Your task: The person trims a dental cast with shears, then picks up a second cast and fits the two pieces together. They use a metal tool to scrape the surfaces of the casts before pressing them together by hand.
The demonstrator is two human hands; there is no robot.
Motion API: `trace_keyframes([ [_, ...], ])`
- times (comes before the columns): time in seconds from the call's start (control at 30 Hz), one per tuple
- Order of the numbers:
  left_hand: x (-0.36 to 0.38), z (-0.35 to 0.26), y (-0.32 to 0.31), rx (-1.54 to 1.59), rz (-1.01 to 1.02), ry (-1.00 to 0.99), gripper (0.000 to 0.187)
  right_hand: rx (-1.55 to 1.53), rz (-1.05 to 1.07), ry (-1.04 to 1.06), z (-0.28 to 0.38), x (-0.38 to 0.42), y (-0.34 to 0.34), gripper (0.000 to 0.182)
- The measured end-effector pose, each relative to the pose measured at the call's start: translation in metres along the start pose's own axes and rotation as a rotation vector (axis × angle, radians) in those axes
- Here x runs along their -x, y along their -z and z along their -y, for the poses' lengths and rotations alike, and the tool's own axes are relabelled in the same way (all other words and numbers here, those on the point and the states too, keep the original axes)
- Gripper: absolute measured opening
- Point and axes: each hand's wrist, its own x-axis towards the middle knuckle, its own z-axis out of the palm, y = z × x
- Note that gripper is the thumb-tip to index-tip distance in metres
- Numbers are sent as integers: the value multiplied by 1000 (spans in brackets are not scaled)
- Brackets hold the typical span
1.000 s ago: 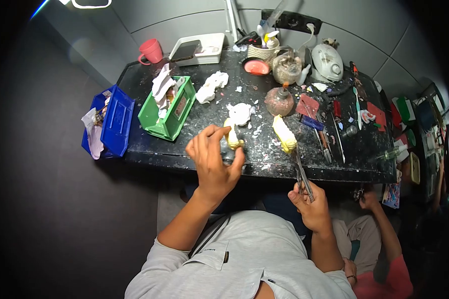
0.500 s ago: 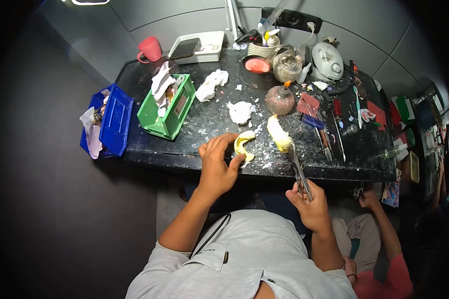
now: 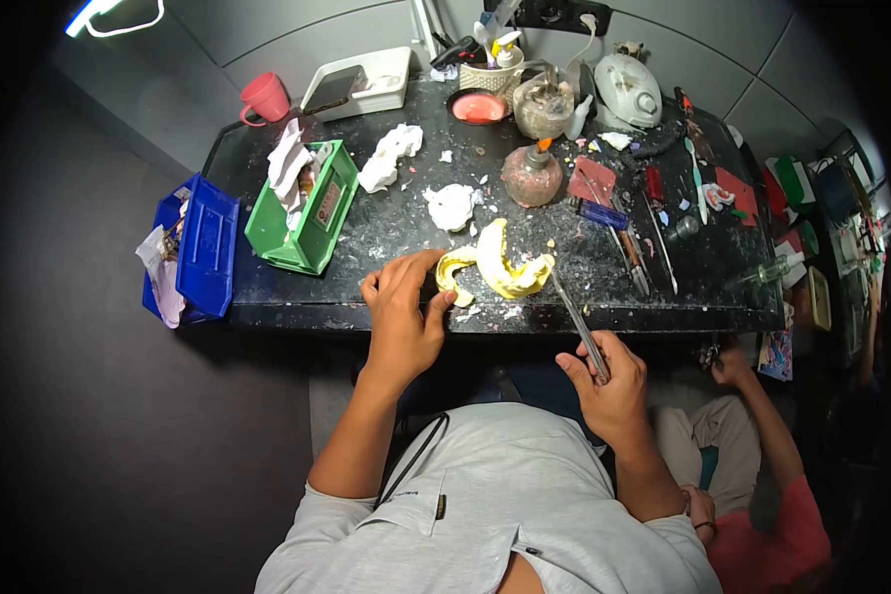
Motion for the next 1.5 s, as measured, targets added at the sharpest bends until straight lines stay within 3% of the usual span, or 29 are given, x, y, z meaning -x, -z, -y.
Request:
trace_keyframes([
  [0.13,-3,-9,3,-2,-70,-37,39,61,-67,98,-1,-1,-2,37],
  [0.23,0,-25,9,286,-255,-127,38,58,-147,190,-7,-1,-9,38],
  [0.37,3,-68,12,664,-155,-74,64,76,-106,149,-2,0,-10,39],
  [0.47,7,-74,4,834,-140,36,65,108,-134,199,-8,-1,-12,34],
  [0.67,11,-82,8,665,-221,-143,61,82,-151,342,-10,-5,-9,28],
  [0.73,13,-83,6,549,-313,-304,64,46,-119,367,-9,-4,-11,32],
  [0.9,21,-83,0,495,-450,-381,62,-24,-102,387,-14,-2,-16,38],
  [1.07,22,-84,12,481,-416,-457,62,-47,-116,451,-15,-3,-14,43],
  [1.13,25,-81,18,488,-231,-554,76,-44,-141,502,-12,-4,-14,46],
  [1.47,25,-81,20,475,-241,-535,75,-20,-131,502,-10,-4,-12,55],
  [1.5,26,-82,12,555,-330,-423,69,-1,-102,501,-7,-5,-10,59],
])
